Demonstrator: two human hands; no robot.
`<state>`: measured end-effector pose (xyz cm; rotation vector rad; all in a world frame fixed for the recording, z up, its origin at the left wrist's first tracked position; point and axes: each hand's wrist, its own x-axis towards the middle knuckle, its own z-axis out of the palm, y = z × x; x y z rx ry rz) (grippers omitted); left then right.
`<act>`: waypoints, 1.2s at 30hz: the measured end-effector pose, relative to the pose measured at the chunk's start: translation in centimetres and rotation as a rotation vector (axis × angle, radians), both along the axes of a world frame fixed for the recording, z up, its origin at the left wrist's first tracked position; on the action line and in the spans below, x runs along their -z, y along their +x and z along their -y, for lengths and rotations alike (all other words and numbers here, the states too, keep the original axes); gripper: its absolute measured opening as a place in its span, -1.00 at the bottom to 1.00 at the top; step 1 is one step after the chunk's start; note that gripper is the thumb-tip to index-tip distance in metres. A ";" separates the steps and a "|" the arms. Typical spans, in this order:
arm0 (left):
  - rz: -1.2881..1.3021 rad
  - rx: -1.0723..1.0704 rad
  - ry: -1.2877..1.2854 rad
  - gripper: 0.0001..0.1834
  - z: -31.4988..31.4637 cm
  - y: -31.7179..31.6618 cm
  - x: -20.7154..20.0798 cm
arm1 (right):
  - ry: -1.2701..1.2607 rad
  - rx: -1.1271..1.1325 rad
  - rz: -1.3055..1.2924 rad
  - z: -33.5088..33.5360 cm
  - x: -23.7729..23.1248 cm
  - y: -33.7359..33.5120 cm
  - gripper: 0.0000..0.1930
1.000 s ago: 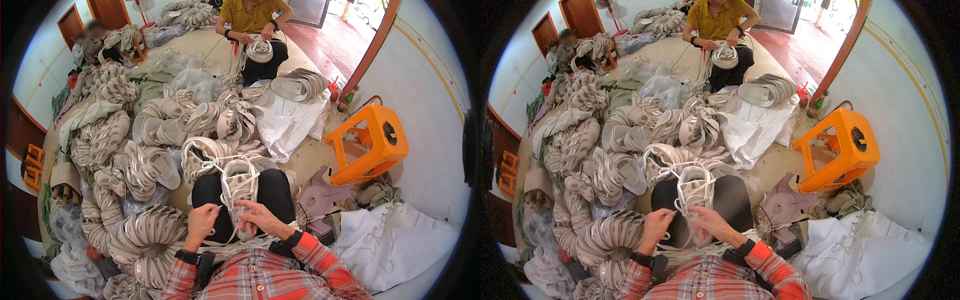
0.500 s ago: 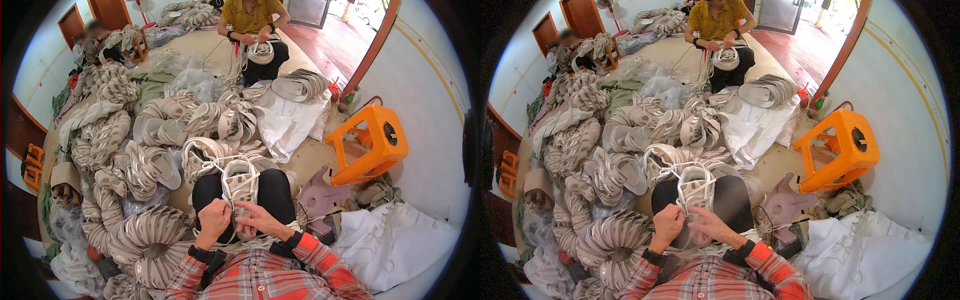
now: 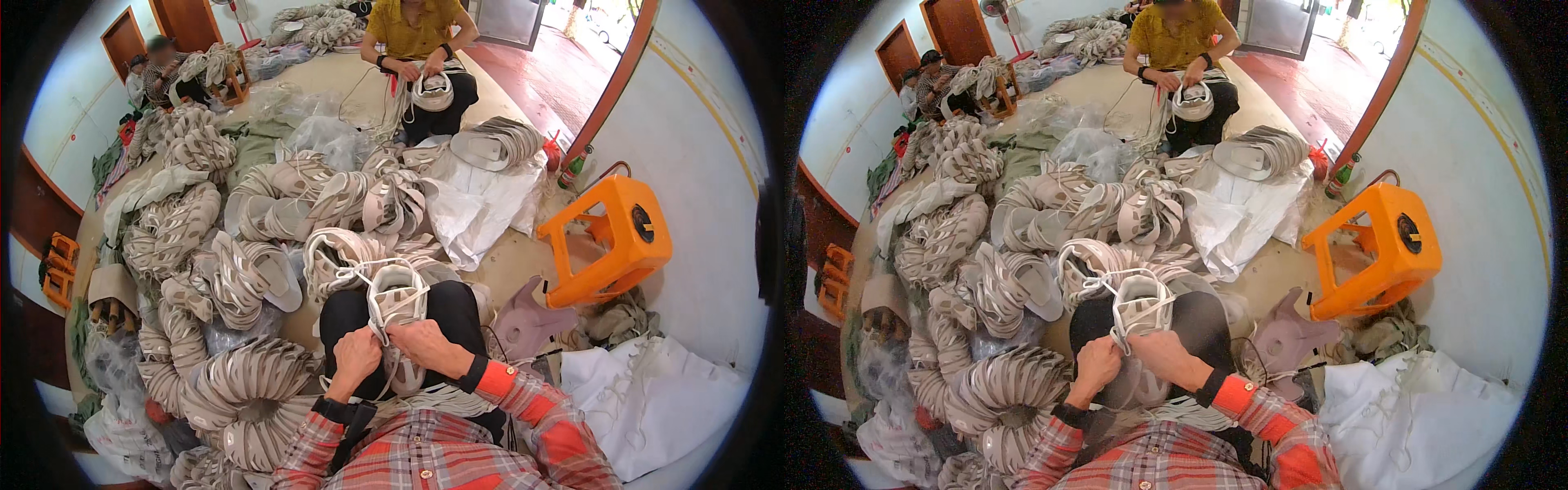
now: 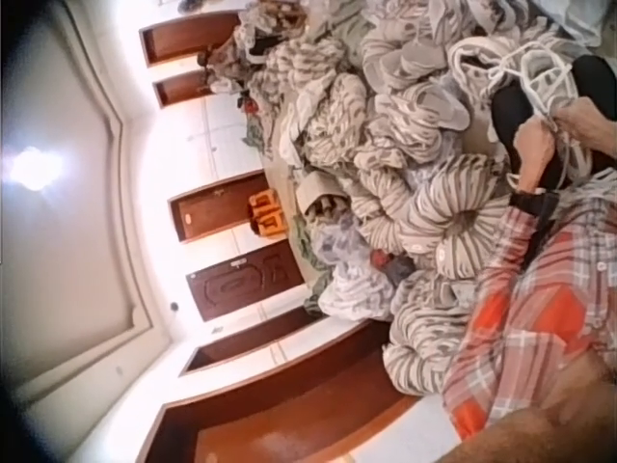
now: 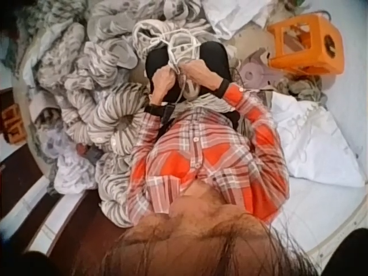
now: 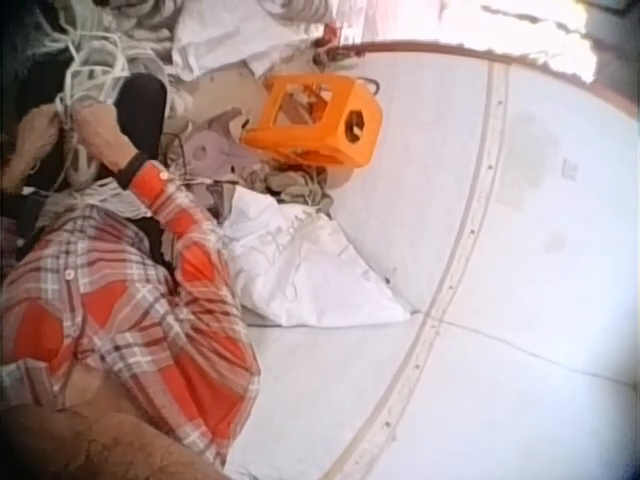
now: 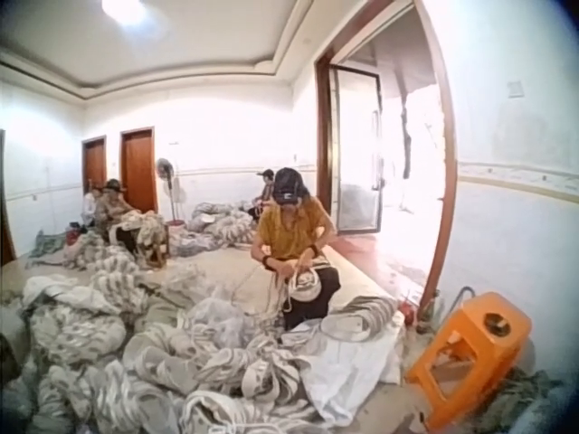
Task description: The recorder is lacing a shoe while sitting on the floor in a shoe manufacturing facility.
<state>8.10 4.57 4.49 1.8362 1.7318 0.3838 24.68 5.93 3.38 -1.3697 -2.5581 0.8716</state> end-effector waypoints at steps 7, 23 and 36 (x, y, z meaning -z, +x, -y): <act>0.070 0.017 -0.043 -0.77 0.4 -1.2 1.2 | -0.147 0.327 -0.496 1.0 0.7 0.2 -0.80; 0.468 -0.052 -0.607 -0.77 0.7 -2.9 -2.0 | 0.471 0.273 -0.109 0.5 -2.3 3.5 -0.86; 2.237 -0.375 0.044 -0.59 7.4 -7.5 -4.4 | -0.663 0.668 -1.750 -1.6 -2.0 5.3 -0.84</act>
